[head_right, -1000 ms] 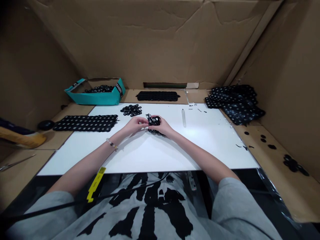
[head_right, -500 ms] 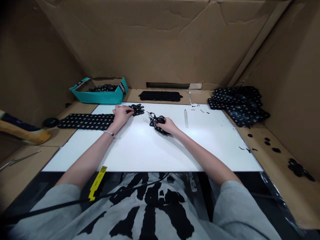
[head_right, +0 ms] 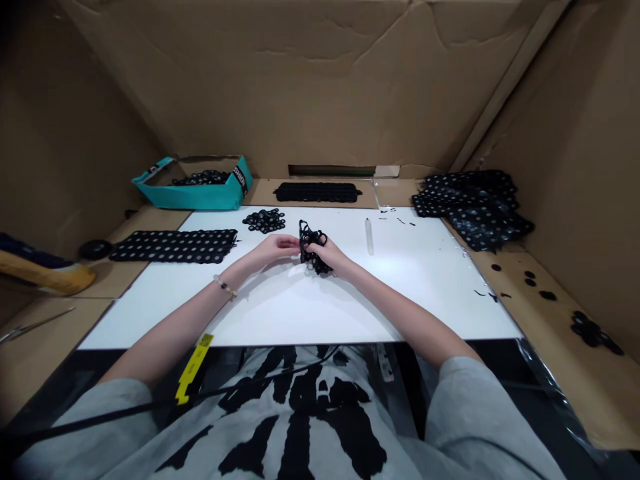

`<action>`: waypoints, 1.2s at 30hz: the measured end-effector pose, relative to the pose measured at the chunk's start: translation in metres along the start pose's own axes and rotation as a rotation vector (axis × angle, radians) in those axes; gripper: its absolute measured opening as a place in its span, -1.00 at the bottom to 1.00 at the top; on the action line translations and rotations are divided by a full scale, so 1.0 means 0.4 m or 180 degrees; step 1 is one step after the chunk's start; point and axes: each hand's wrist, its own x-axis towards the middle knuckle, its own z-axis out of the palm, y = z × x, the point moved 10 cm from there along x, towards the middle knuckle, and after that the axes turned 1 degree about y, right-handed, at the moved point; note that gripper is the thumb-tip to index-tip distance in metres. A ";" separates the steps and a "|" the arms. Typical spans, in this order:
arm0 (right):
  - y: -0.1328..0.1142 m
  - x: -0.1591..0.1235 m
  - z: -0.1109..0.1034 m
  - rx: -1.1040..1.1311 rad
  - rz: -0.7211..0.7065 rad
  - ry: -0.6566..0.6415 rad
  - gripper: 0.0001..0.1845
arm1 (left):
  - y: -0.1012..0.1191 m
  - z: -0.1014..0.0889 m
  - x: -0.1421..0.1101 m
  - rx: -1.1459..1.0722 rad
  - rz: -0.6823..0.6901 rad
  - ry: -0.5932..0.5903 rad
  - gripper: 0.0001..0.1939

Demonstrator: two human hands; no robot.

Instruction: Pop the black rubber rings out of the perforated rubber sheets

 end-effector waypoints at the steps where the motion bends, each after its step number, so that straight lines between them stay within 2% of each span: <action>1: 0.002 -0.004 0.010 0.0106 0.0053 -0.0090 -0.81 | -0.009 0.006 -0.002 -0.0231 -0.0123 -0.0060 -0.53; 5: -0.015 -0.014 0.023 0.0159 -0.0110 -0.0171 -0.73 | -0.031 0.016 -0.013 -0.0693 -0.0418 -0.0135 -0.53; 7: -0.022 -0.012 0.021 -0.0034 -0.0279 -0.0176 -0.66 | -0.035 0.018 -0.012 -0.0732 -0.0426 -0.0142 -0.54; 10: -0.004 0.004 0.002 -0.0257 -0.0262 -0.0042 -0.61 | -0.042 -0.004 0.000 -0.0604 -0.0382 0.0049 -0.53; 13: 0.013 0.023 -0.029 -0.0331 -0.0178 0.0196 -0.63 | -0.049 -0.089 0.015 -0.0342 -0.0275 0.0637 -0.55; 16: 0.016 0.028 -0.049 -0.0190 -0.0124 0.0355 -0.64 | -0.030 -0.237 0.002 0.0183 0.0117 0.1699 -0.67; 18: 0.015 0.024 -0.054 -0.0011 -0.0074 0.0415 -0.63 | -0.010 -0.316 -0.020 0.0651 0.0409 0.2255 -0.74; 19: 0.015 0.021 -0.051 0.0044 -0.0042 0.0405 -0.62 | -0.004 -0.341 -0.028 0.0893 0.0498 0.2398 -0.76; 21: 0.013 0.014 -0.044 0.0077 -0.0005 0.0370 -0.63 | 0.003 -0.359 -0.034 0.1393 0.0576 0.2452 -0.80; 24: 0.012 0.010 -0.040 0.0053 0.0001 0.0376 -0.63 | 0.025 -0.341 -0.039 0.2074 0.0652 0.2430 -0.86; 27: 0.014 0.015 -0.044 -0.0008 -0.0053 0.0411 -0.64 | 0.068 -0.283 -0.044 0.2324 0.0821 0.2259 -0.81; 29: 0.016 0.022 -0.044 -0.0021 -0.0126 0.0381 -0.64 | 0.085 -0.211 -0.031 0.2167 0.0890 0.1688 -0.78; 31: 0.020 0.029 -0.042 0.0064 -0.0194 0.0338 -0.62 | 0.081 -0.129 -0.019 0.1826 0.0768 0.0983 -0.74; 32: 0.022 0.032 -0.042 0.0130 -0.0222 0.0324 -0.61 | 0.075 -0.094 -0.018 0.1670 0.0675 0.0745 -0.72; 34: 0.022 0.035 -0.043 0.0234 -0.0294 0.0336 -0.58 | 0.062 -0.044 -0.020 0.1460 0.0512 0.0515 -0.69; 36: 0.020 0.035 -0.046 0.0302 -0.0367 0.0400 -0.57 | 0.040 -0.019 -0.022 0.1256 0.0322 0.0462 -0.65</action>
